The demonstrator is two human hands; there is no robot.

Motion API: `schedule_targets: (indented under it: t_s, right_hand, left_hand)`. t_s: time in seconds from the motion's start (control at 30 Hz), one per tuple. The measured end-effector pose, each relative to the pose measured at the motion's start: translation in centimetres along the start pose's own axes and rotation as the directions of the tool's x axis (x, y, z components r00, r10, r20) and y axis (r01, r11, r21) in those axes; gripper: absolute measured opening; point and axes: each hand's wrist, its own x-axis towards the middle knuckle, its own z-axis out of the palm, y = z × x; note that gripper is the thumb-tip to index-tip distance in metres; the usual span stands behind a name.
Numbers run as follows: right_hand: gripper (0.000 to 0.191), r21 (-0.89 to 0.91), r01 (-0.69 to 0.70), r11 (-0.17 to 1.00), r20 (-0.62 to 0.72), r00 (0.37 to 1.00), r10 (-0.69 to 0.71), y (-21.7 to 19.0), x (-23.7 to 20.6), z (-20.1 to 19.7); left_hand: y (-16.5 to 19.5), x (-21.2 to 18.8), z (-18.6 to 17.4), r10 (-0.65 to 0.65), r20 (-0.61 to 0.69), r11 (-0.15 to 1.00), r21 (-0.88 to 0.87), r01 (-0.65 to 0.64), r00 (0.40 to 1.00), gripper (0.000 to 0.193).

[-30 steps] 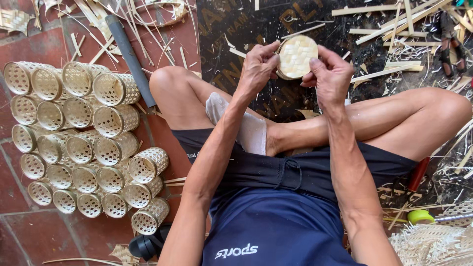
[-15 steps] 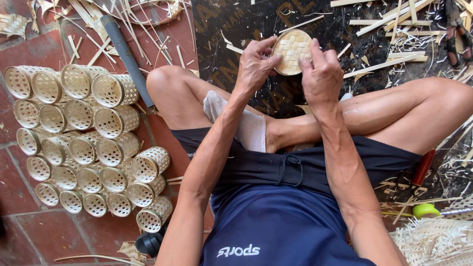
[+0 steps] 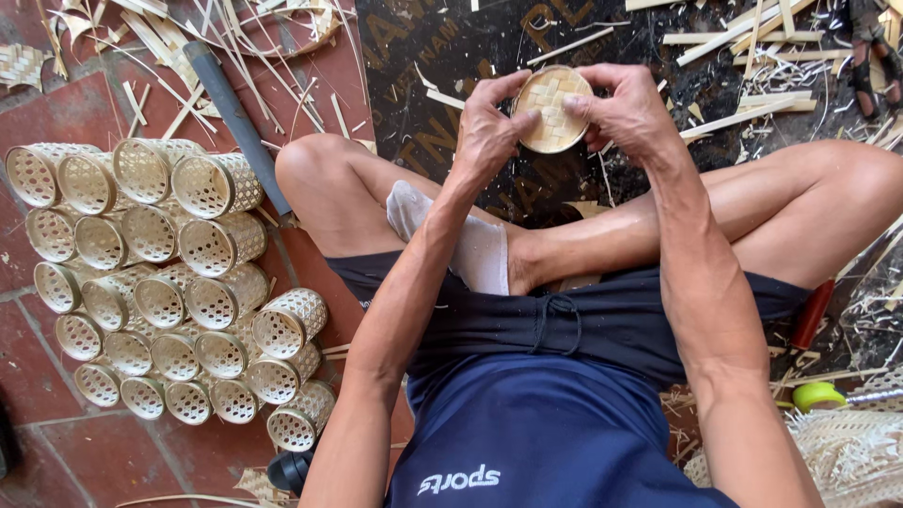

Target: The person sits on the floor assembling woven bamboo baskets. They trim bamboo strips, cut and fit bamboo rings to basket rims using pliers, press woven panels onto a cylindrical form, apply glue from a squeeze bottle to the rims, and fit the woven body onto the round base.

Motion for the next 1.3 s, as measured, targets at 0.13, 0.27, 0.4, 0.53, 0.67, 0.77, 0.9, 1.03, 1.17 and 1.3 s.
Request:
schedule_targets:
  t_s: [0.13,0.27,0.4,0.53,0.67,0.77,0.9,1.03,1.17,1.3]
  right_hand:
    - [0.035,0.061,-0.004,0.998,-0.034,0.999,0.006,0.7,0.5,0.4]
    - [0.035,0.070,0.182,0.981,-0.034,0.983,-0.180,1.9,0.8,0.9]
    - [0.034,-0.067,0.296,0.953,-0.069,0.951,-0.300,2.6,0.7,1.0]
    - [0.037,-0.030,0.301,0.953,-0.055,0.952,-0.303,2.8,0.6,1.0]
    - [0.039,-0.098,0.346,0.933,-0.095,0.930,-0.354,3.2,0.6,1.1]
    - [0.039,-0.134,0.347,0.928,-0.127,0.923,-0.364,3.8,0.5,1.1]
    - [0.040,0.009,0.283,0.959,-0.091,0.955,-0.281,4.4,0.5,1.1]
    - [0.038,-0.014,0.301,0.953,-0.146,0.943,-0.300,4.0,0.5,0.7]
    - [0.043,0.082,0.132,0.988,-0.053,0.990,-0.128,3.9,-0.1,0.0]
    - [0.047,-0.031,0.157,0.987,-0.071,0.985,-0.159,5.1,-0.4,0.0]
  left_hand:
    - [-0.4,0.2,0.0,-0.119,0.037,0.991,-0.052,0.121,0.992,0.054]
    - [-0.6,0.2,0.2,-0.170,0.058,0.978,-0.112,0.176,0.984,0.056]
    - [-0.8,-0.2,0.4,-0.139,0.019,0.987,-0.073,0.140,0.990,0.056]
    - [-0.9,-0.5,0.4,-0.316,0.059,0.929,-0.184,0.321,0.947,0.056]
    - [-0.9,-0.7,0.2,-0.269,0.132,0.929,-0.226,0.293,0.954,0.067]
    - [-0.7,-0.7,0.0,-0.281,0.153,0.941,-0.150,0.304,0.947,0.070]
    - [-0.2,-0.8,-0.2,-0.312,0.191,0.935,-0.112,0.336,0.931,0.078]
    - [0.5,-0.6,-0.3,-0.327,0.214,0.904,-0.212,0.370,0.921,0.079]
    - [0.4,-0.5,-0.4,-0.349,0.241,0.871,-0.273,0.408,0.906,0.081]
    - [0.0,-0.9,0.1,-0.329,0.182,0.903,-0.225,0.365,0.926,0.077]
